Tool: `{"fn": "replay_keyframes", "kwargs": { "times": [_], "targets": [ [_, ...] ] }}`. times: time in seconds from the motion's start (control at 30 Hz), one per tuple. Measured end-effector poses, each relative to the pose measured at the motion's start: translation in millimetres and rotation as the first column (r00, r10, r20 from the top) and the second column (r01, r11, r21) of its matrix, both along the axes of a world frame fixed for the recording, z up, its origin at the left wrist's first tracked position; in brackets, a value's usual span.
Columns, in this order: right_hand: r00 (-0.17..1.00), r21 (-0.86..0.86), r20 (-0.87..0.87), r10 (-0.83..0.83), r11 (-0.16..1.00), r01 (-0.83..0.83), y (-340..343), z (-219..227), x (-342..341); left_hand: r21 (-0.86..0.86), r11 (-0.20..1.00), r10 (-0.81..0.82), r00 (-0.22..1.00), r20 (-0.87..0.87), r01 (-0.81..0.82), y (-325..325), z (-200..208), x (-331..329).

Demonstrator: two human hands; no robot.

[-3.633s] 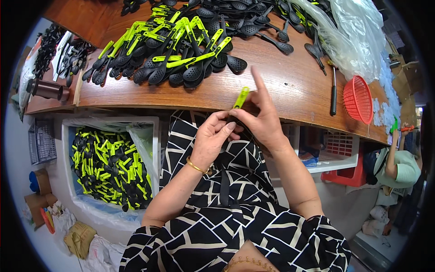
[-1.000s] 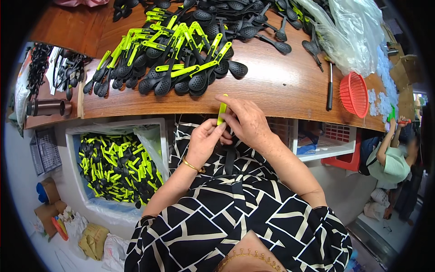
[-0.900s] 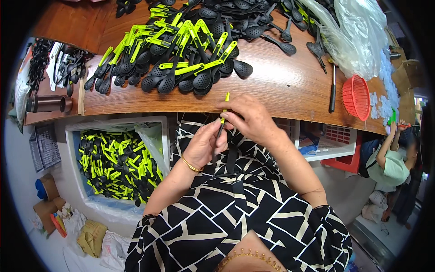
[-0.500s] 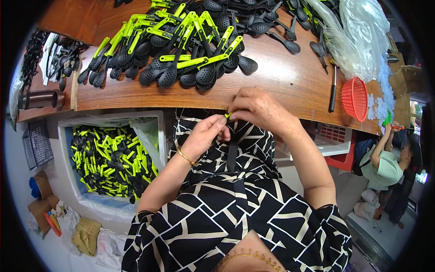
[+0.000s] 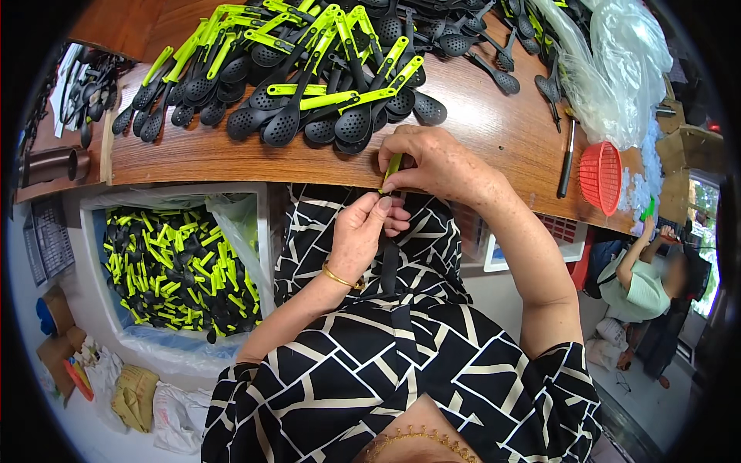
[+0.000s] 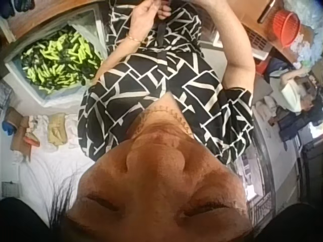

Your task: The person assembles kitchen utensils by inserting black plastic spoons into neon green plastic handles. They pick up a spoon and a handle, align them, and press them together. The person repeats this process for multiple utensils, placing the finished items on the table.

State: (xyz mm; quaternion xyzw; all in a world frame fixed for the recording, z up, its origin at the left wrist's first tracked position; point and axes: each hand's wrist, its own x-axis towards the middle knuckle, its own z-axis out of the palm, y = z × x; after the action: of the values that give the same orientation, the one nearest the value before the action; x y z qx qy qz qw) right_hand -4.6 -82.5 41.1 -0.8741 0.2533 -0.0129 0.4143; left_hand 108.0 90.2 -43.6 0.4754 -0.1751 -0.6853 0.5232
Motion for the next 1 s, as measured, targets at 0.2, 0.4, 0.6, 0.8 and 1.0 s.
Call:
{"fn": "replay_keyframes", "kwargs": {
  "times": [0.2,0.4,0.6,0.8,1.0],
  "targets": [
    [1.0,0.022,0.007,-0.024,0.999,0.024,1.1,-0.3,-1.9,-0.104,0.993,0.053,0.997,0.057,-0.047,1.3,-17.4,-9.4],
    [0.987,0.045,0.154,-0.05,0.998,0.044,12.7,-2.0,-16.7,-0.024,0.998,0.058,0.997,0.05,-0.057,-4.5,-3.5,6.2],
    [0.954,0.35,0.169,-0.246,0.92,0.175,-30.3,22.9,-52.9,-0.022,0.998,-0.052,0.998,0.034,0.053,1.1,39.2,15.4],
    [0.598,-0.374,0.532,-0.6,0.468,0.801,-193.8,-39.0,-129.4,-0.131,0.987,-0.088,0.996,0.033,0.092,-50.2,37.6,-2.1],
    [0.683,-0.647,0.482,-0.549,0.303,0.7,-321.1,-40.5,-163.0,-0.181,0.877,-0.441,0.895,0.061,0.444,-80.7,29.6,5.0]
  ]
}}
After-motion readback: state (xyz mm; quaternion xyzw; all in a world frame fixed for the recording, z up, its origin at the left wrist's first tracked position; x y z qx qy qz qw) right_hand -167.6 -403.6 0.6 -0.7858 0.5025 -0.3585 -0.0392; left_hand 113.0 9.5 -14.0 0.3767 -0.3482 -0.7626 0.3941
